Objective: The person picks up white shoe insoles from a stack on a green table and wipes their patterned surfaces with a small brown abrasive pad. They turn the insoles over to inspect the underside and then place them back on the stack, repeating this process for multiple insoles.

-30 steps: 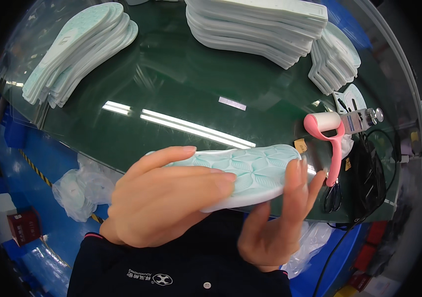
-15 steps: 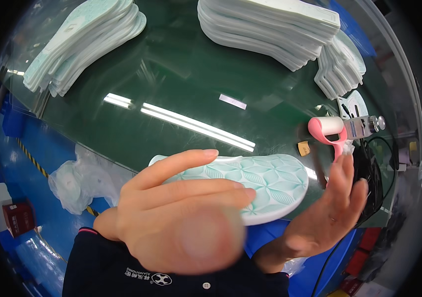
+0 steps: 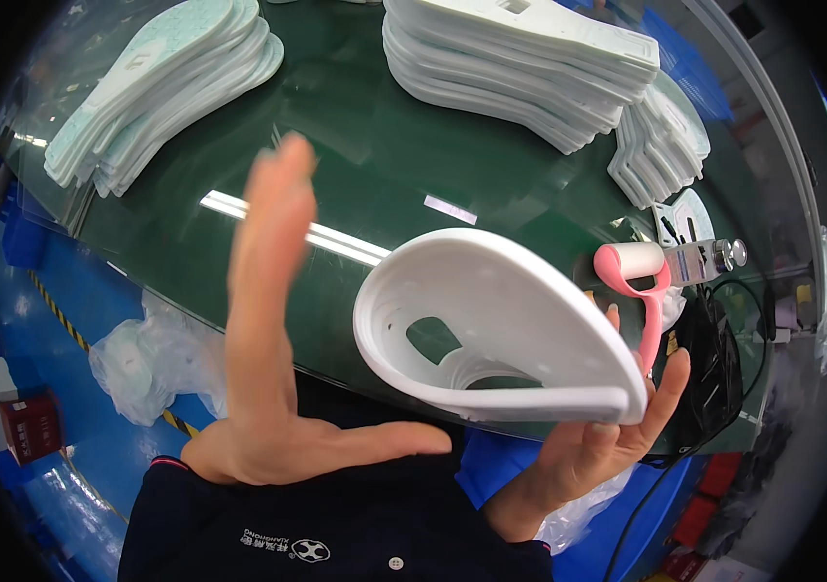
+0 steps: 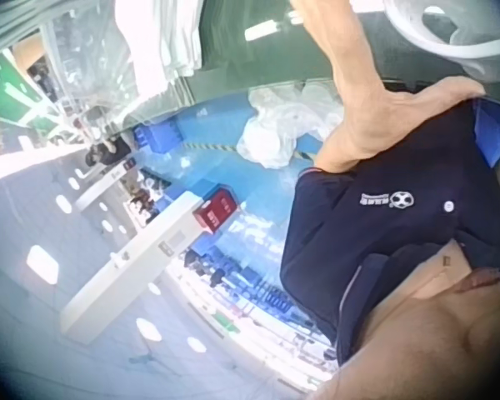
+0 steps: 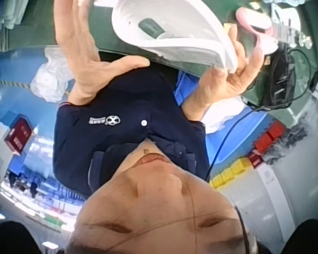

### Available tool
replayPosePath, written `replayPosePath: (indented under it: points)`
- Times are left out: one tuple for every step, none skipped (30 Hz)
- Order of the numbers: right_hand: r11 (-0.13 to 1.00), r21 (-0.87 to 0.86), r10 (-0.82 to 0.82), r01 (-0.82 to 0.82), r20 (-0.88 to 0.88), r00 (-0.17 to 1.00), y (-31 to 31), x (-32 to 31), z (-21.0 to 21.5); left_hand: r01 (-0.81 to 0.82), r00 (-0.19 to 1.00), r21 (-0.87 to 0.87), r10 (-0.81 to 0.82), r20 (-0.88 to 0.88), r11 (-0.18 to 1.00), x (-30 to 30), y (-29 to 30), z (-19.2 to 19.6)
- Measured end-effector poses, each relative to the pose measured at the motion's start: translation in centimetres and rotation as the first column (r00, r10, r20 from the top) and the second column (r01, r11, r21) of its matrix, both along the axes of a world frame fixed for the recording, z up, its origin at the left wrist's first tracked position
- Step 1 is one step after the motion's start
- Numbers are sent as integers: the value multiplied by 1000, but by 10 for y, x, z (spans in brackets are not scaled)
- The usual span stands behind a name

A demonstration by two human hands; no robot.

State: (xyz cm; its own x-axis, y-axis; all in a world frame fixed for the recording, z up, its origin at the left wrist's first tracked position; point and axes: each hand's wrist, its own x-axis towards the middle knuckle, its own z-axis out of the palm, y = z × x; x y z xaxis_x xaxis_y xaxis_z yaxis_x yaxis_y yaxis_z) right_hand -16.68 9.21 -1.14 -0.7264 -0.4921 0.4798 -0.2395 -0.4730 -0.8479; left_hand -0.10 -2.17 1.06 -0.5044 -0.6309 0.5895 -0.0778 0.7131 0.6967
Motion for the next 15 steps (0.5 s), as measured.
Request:
replayPosePath:
  points:
    - [1000, -29, 4, -3, 50, 999, 3, 2, -3, -3, 997, 146, 14, -72, 989, 1, 2, -7]
    - [998, -55, 14, -9, 92, 996, 3, 4, -3, 125, 981, 383, -57, -185, 915, -1, 9, -9]
    - [997, -83, 21, -10, 131, 991, 3, 5, -3, 164, 983, 335, -125, -135, 928, 3, 7, -6]
    - [994, -107, 23, -6, 161, 987, 2, 6, -2, 218, 976, 288, -202, -87, 933, 5, 5, -4]
    - [995, -101, 23, -9, 145, 989, 3, 5, -3, 274, 961, 243, -273, -40, 930, 7, 2, -2]
    - [995, -96, 25, -13, 128, 991, 4, 4, -4, 275, 962, 235, -264, -75, 932, 6, 2, -2]
    - [996, -92, 29, -19, 114, 993, 5, 3, -6, 273, 961, 226, -255, -108, 935, 6, 2, -2]
    - [998, -65, 26, -23, 45, 999, 5, 2, -8, 276, 960, 202, -262, -98, 940, 7, 2, -2]
    - [998, -51, 31, -32, -19, 999, 5, 0, -10, 280, 959, 178, -268, -88, 943, 8, 1, 0]
    - [998, -39, 35, -39, -82, 996, 4, -2, -13, 283, 959, 131, -279, -51, 950, 9, 0, 1]
    - [999, 2, 53, -53, -154, 987, 5, -7, -16, 288, 957, 84, -288, -16, 954, 11, -2, 3]
    - [997, 45, 73, -65, -224, 972, 7, -13, -18, 296, 954, 14, -297, 46, 955, 12, -4, 6]
    - [992, 71, 120, -105, -281, 952, 6, -18, -17, 303, 950, -35, -298, 94, 952, 10, -6, 10]
    - [985, 100, 167, -141, -334, 928, 7, -24, -17, 312, 944, -82, -299, 140, 946, 8, -8, 14]
    - [985, 112, 163, -133, -333, 929, 6, -25, -19, 324, 936, -128, -299, 185, 937, 7, -10, 18]
